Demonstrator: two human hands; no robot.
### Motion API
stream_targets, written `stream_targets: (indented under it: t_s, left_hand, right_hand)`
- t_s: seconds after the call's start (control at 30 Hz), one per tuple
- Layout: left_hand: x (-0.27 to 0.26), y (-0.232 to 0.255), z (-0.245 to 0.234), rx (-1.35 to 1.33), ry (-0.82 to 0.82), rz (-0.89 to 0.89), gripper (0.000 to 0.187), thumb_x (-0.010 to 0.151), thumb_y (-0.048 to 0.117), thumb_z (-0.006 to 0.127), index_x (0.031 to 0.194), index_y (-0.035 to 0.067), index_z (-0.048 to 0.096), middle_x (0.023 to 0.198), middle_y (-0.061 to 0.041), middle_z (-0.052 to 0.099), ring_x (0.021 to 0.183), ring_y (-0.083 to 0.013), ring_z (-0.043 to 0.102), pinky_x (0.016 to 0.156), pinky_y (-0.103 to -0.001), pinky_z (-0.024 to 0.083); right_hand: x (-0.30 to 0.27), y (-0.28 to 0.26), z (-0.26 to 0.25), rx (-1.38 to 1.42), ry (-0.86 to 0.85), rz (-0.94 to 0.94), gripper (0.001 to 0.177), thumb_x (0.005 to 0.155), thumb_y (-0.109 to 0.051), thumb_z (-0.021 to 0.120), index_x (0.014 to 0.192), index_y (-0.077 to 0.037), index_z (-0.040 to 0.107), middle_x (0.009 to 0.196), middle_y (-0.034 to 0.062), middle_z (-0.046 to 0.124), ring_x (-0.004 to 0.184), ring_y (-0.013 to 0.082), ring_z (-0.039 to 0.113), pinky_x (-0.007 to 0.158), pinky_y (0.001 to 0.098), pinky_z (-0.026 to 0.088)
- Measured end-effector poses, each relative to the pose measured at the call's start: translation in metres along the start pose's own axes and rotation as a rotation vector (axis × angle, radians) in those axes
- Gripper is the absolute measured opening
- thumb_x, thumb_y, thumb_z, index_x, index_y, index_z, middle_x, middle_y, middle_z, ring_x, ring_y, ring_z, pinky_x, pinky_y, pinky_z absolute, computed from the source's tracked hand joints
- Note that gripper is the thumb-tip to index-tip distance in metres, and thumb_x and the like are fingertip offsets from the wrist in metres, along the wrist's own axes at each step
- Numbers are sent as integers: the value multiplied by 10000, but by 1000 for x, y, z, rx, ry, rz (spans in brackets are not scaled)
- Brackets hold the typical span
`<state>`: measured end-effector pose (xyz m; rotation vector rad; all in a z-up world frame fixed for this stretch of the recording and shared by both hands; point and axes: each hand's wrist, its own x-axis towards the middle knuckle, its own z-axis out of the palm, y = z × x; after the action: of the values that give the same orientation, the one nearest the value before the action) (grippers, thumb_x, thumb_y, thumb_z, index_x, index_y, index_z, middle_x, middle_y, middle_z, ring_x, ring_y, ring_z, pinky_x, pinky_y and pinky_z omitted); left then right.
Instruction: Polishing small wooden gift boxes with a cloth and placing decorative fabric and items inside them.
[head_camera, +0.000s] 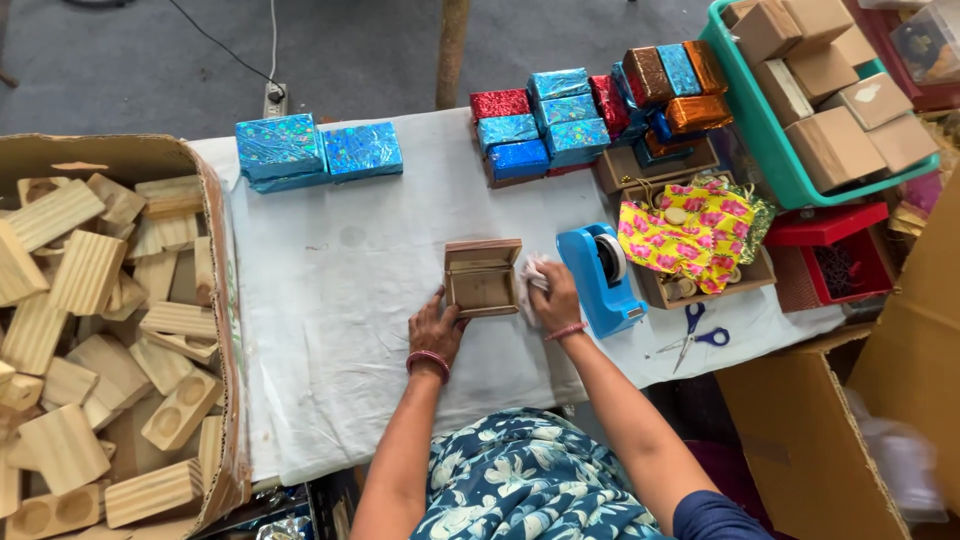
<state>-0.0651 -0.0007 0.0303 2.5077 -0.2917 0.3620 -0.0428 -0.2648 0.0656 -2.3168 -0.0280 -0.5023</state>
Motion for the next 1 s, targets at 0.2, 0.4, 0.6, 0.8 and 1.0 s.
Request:
stream_targets:
  t_s: [0.2, 0.4, 0.6, 0.8, 1.0]
  left_hand:
    - [6, 16, -13, 16, 27, 58, 250, 861, 323, 759, 1020, 152, 668, 1465, -102, 536, 1303, -317, 527, 998, -490, 429]
    - [-1, 13, -3, 15, 40, 28, 258, 863, 317, 748, 1032, 144, 659, 1406, -110, 554, 1191, -326, 568, 957, -500, 428]
    - [2, 12, -3, 1, 47, 32, 263, 883, 305, 747, 1044, 133, 630, 1390, -108, 574, 1176, -335, 581, 975, -503, 424]
    - [-2, 4, 8, -92, 82, 39, 523, 817, 236, 776, 1254, 92, 528, 1348, -128, 587, 1188, -351, 578, 998, -518, 417]
    - [-5, 2, 4, -163, 104, 48, 665, 825, 147, 761, 1411, 112, 450, 1368, -125, 616, 1180, -345, 599, 1013, -502, 428]
  right_hand:
    - [6, -39, 12, -95, -259, -71, 629, 772, -141, 793, 1344, -2, 570, 1318, 243, 574, 1175, 431, 540, 990, 486, 468]
    - [-34, -28, -8, -105, -347, -111, 493, 751, -15, 646, 1236, -98, 675, 1303, 133, 636, 1191, 378, 614, 989, 423, 524]
    - [-4, -53, -26, -268, -671, 41, 342, 795, -92, 644, 1123, -139, 727, 1107, 96, 677, 1076, 327, 671, 952, 424, 537]
    - [21, -99, 33, -130, -535, 64, 516, 820, -273, 739, 1264, -59, 586, 1247, 217, 560, 1138, 427, 569, 957, 490, 478]
    - [14, -65, 72, -139, -648, -181, 493, 777, -183, 695, 1249, -58, 630, 1303, 224, 584, 1188, 448, 545, 1015, 497, 455]
